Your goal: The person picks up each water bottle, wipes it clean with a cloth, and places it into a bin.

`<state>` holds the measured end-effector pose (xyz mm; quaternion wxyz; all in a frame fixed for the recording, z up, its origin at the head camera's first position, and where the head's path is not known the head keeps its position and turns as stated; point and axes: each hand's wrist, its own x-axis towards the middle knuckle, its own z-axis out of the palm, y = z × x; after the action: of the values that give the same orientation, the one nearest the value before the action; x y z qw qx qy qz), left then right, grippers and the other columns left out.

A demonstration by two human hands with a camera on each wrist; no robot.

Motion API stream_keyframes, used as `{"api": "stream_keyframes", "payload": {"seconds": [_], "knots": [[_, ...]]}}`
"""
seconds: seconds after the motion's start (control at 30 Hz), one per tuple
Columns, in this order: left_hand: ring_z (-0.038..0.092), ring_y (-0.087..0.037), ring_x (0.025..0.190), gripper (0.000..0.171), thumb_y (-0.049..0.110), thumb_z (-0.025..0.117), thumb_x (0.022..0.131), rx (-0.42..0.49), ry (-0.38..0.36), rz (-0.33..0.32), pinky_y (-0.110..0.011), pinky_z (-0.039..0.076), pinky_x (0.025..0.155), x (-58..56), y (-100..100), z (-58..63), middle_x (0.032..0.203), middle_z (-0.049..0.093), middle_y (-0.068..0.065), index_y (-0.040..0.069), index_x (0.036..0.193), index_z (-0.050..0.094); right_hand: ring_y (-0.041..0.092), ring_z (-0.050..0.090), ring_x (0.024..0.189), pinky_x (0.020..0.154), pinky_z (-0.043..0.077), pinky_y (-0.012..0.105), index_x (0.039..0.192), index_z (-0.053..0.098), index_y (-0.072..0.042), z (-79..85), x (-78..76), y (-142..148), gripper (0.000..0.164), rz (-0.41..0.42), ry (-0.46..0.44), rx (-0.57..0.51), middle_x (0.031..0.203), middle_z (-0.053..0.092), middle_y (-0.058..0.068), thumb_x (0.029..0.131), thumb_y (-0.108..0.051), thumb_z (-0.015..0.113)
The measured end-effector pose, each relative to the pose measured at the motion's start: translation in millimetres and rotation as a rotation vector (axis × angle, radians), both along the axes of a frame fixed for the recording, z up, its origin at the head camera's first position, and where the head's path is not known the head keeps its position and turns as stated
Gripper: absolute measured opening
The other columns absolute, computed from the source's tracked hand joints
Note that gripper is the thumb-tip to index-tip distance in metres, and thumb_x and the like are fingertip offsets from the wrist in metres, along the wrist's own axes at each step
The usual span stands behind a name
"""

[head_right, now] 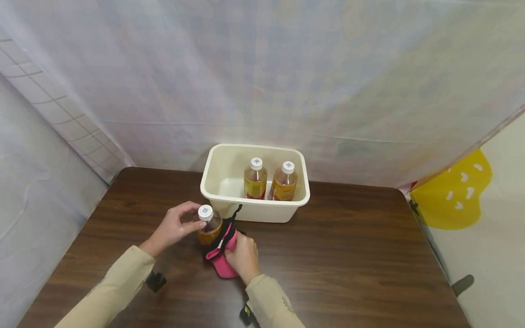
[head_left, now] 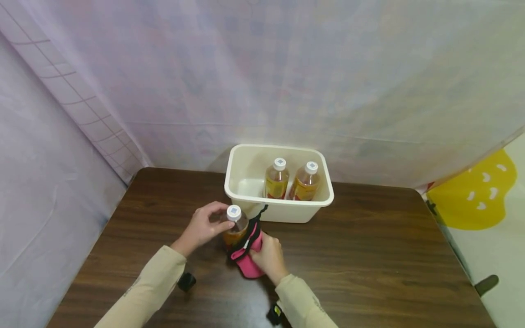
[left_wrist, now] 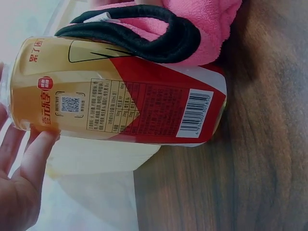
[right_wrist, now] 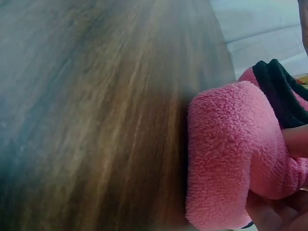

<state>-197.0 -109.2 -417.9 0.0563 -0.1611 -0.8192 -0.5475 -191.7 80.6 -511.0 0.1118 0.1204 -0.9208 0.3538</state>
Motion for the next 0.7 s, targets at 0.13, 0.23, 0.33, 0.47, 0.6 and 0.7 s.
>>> {"api": "stream_keyframes", "payload": {"seconds": [0.13, 0.23, 0.33, 0.47, 0.6, 0.7], "knots": [[0.057, -0.028, 0.091, 0.028, -0.003, 0.071, 0.072, -0.022, 0.026, 0.006, -0.037, 0.052, 0.076, 5.1, 2.5, 9.0, 0.093, 0.062, -0.02, -0.01, 0.097, 0.061, 0.018, 0.053, 0.054, 0.046, 0.041, 0.031, 0.071, 0.057, -0.012, 1.3, 0.2, 1.2, 0.021, 0.008, -0.01, -0.01, 0.061, 0.059, 0.002, 0.057, -0.009, 0.074], [0.057, -0.024, 0.088, 0.027, -0.002, 0.072, 0.071, -0.032, 0.062, 0.004, -0.037, 0.052, 0.075, 5.9, 2.1, 8.6, 0.092, 0.062, -0.018, -0.009, 0.096, 0.062, 0.017, 0.054, 0.056, 0.048, 0.043, 0.03, 0.071, 0.058, -0.011, 6.0, 0.5, 1.9, 0.021, 0.027, -0.011, -0.018, 0.062, 0.059, 0.001, 0.059, -0.009, 0.074], [0.056, -0.018, 0.086, 0.027, -0.002, 0.072, 0.071, -0.034, 0.09, -0.001, -0.035, 0.053, 0.075, 5.5, 0.6, 6.4, 0.091, 0.062, -0.017, -0.008, 0.095, 0.062, 0.014, 0.054, 0.056, 0.049, 0.044, 0.028, 0.071, 0.058, -0.011, 16.9, 0.9, 1.8, 0.02, 0.064, 0.029, -0.03, 0.061, 0.059, 0.0, 0.06, -0.008, 0.074], [0.055, -0.013, 0.084, 0.026, -0.003, 0.072, 0.071, -0.028, 0.114, -0.004, -0.035, 0.053, 0.074, 5.2, -0.4, 5.6, 0.089, 0.062, -0.017, -0.008, 0.094, 0.063, 0.016, 0.055, 0.055, 0.049, 0.045, 0.028, 0.07, 0.059, -0.009, 43.5, 2.4, 0.8, 0.019, 0.108, 0.114, -0.06, 0.06, 0.059, 0.001, 0.06, -0.009, 0.075], [0.055, -0.016, 0.084, 0.026, -0.005, 0.072, 0.07, -0.024, 0.123, -0.008, -0.037, 0.053, 0.075, 4.6, 0.2, 5.3, 0.089, 0.062, -0.018, -0.008, 0.094, 0.063, 0.017, 0.057, 0.055, 0.049, 0.045, 0.028, 0.069, 0.06, -0.008, 67.7, 2.7, 0.4, 0.019, 0.121, 0.158, -0.041, 0.06, 0.06, 0.002, 0.061, -0.012, 0.077], [0.056, -0.014, 0.084, 0.024, -0.006, 0.071, 0.07, -0.022, 0.143, -0.007, -0.034, 0.053, 0.074, 0.0, -1.1, -4.0, 0.089, 0.063, -0.016, -0.007, 0.093, 0.063, 0.016, 0.057, 0.056, 0.05, 0.045, 0.027, 0.071, 0.061, -0.009, 78.3, 1.6, -0.1, 0.02, 0.127, 0.155, -0.016, 0.062, 0.061, 0.001, 0.062, -0.015, 0.077]]}}
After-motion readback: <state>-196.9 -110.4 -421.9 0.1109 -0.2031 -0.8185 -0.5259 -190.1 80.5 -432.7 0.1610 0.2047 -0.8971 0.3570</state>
